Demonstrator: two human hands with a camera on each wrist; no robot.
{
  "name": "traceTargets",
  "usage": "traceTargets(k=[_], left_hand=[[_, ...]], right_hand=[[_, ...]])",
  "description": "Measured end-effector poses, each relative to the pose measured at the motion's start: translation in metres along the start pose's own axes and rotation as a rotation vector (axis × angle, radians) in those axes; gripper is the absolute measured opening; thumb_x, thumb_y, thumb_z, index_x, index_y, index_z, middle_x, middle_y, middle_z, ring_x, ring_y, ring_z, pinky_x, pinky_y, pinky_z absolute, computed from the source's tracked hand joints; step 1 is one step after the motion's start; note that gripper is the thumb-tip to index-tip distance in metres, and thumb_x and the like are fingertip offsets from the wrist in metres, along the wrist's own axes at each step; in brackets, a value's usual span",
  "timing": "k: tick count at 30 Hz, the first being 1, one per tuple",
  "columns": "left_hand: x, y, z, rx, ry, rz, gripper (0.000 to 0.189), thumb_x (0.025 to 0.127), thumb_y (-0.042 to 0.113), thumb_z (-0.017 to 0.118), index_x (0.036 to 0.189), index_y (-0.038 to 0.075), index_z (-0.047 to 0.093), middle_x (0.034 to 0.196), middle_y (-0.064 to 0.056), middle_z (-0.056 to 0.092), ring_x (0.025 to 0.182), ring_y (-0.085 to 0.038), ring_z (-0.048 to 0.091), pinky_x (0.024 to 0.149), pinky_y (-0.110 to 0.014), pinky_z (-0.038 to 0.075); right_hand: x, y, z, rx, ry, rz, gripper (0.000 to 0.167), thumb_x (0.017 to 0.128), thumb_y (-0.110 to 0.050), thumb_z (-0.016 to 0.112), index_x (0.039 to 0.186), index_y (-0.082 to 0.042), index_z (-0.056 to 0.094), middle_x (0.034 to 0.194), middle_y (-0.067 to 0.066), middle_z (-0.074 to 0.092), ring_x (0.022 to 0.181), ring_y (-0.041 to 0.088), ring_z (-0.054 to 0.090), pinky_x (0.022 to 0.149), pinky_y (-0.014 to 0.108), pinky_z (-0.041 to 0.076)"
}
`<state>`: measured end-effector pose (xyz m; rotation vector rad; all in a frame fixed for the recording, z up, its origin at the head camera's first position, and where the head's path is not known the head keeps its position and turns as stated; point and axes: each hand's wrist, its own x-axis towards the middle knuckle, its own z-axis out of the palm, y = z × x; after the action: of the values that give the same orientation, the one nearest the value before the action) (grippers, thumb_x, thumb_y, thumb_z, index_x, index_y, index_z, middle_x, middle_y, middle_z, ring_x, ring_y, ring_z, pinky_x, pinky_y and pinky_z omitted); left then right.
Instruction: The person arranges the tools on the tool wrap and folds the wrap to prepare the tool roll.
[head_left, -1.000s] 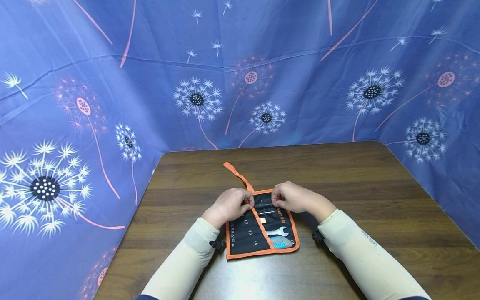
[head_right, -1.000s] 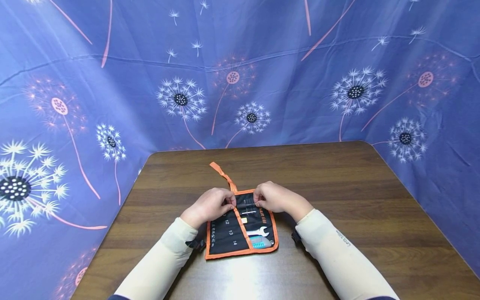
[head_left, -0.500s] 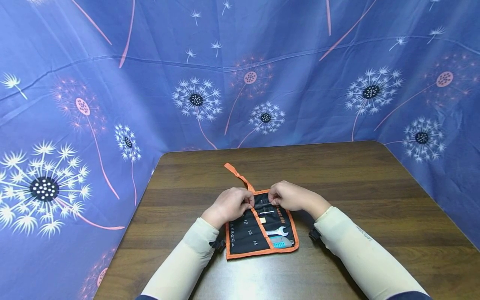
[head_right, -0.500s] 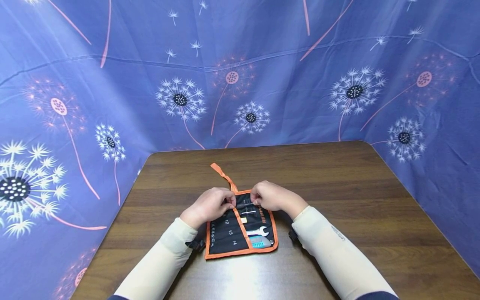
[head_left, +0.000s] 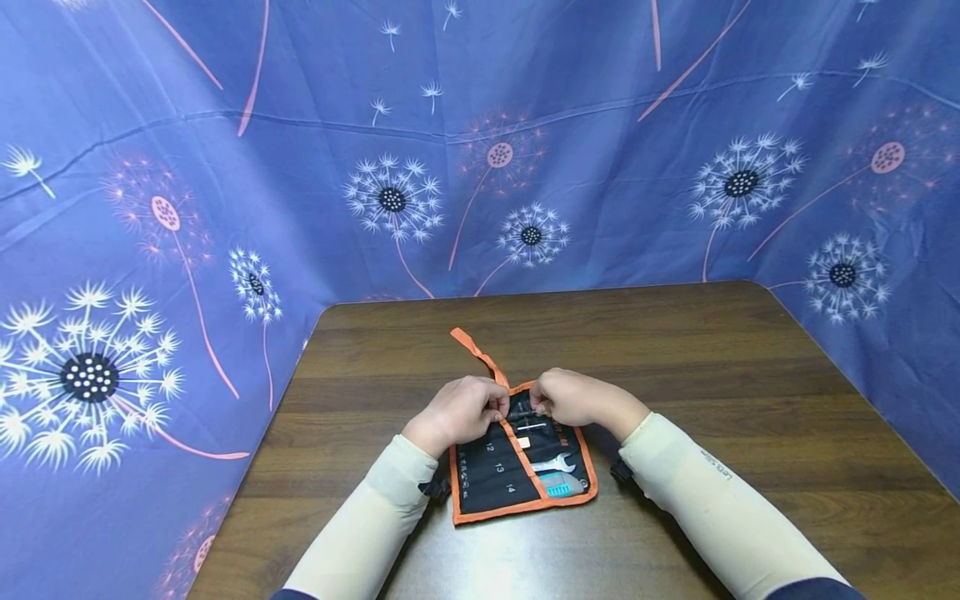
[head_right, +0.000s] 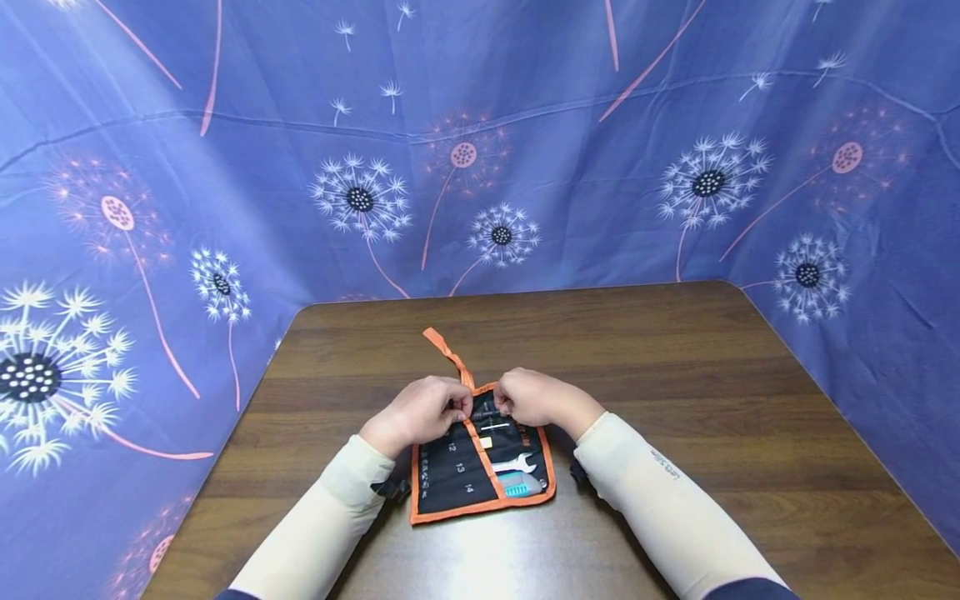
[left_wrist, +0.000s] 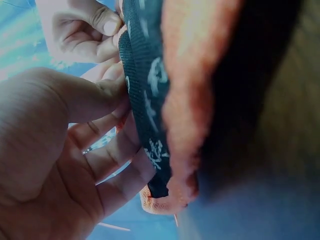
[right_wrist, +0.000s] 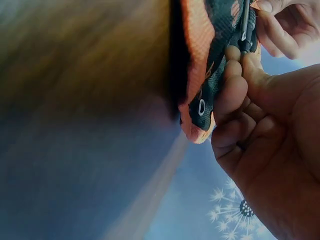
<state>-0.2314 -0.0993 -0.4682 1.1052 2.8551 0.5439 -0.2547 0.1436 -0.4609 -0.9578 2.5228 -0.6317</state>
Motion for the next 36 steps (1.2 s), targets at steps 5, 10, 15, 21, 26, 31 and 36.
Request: traceTargets(k=[5,10,15,21,26,31,36], left_hand=[[0.000,-0.001,0.001,-0.016,-0.030,-0.011,0.022,0.098,0.009,0.073,0.086,0.026,0.067,0.075,0.014,0.056,0.068,-0.007,0.053,0.067,-0.029,0.046],[0.000,-0.001,0.001,-0.022,-0.043,-0.016,0.022,0.098,0.009,0.073,0.086,0.026,0.067,0.075,0.013,0.056,0.068,-0.007,0.053,0.067,-0.029,0.046],[-0.001,-0.001,0.001,-0.028,-0.047,-0.016,0.022,0.099,0.010,0.073,0.086,0.026,0.066,0.074,0.013,0.056,0.067,-0.006,0.052,0.066,-0.028,0.045],[-0.001,0.000,0.000,-0.023,-0.051,-0.030,0.021,0.098,0.011,0.074,0.085,0.026,0.066,0.074,0.012,0.057,0.068,-0.008,0.053,0.066,-0.030,0.046],[0.000,0.001,0.001,-0.014,-0.047,-0.023,0.022,0.097,0.011,0.075,0.085,0.026,0.066,0.074,0.013,0.055,0.068,-0.008,0.053,0.066,-0.030,0.045],[0.002,0.005,0.003,0.035,-0.025,0.013,0.024,0.097,0.012,0.076,0.085,0.027,0.063,0.079,0.014,0.053,0.072,-0.007,0.052,0.068,-0.028,0.044],[0.003,0.009,0.004,0.070,-0.010,0.059,0.025,0.096,0.012,0.077,0.084,0.027,0.061,0.084,0.015,0.053,0.076,-0.007,0.052,0.069,-0.027,0.043]], right_hand=[[0.002,-0.003,0.002,0.003,-0.038,0.017,0.033,0.101,0.007,0.051,0.075,-0.010,0.063,0.065,-0.008,0.042,0.056,0.009,0.038,0.058,0.029,0.036],[0.002,-0.003,0.004,0.038,-0.066,0.055,0.032,0.105,0.004,0.050,0.078,-0.008,0.063,0.067,-0.006,0.045,0.057,0.009,0.043,0.059,0.029,0.039],[0.001,0.003,0.004,0.064,-0.050,0.035,0.028,0.107,-0.002,0.055,0.084,-0.011,0.068,0.071,-0.005,0.053,0.061,0.010,0.051,0.062,0.030,0.045],[-0.006,0.010,0.001,0.070,0.012,-0.002,0.016,0.102,-0.013,0.070,0.087,-0.018,0.070,0.075,-0.006,0.063,0.064,0.009,0.056,0.063,0.032,0.049],[-0.013,0.013,0.000,0.074,0.055,0.017,0.017,0.097,-0.015,0.077,0.084,-0.019,0.068,0.072,-0.007,0.062,0.060,0.011,0.058,0.060,0.032,0.049],[-0.016,0.015,-0.001,0.055,0.076,0.021,0.022,0.097,-0.014,0.078,0.079,-0.019,0.066,0.069,-0.007,0.060,0.056,0.010,0.056,0.057,0.031,0.048],[-0.017,0.012,-0.001,-0.002,0.084,-0.001,0.028,0.096,-0.009,0.077,0.072,-0.019,0.065,0.063,-0.010,0.053,0.055,0.009,0.048,0.056,0.029,0.042]])
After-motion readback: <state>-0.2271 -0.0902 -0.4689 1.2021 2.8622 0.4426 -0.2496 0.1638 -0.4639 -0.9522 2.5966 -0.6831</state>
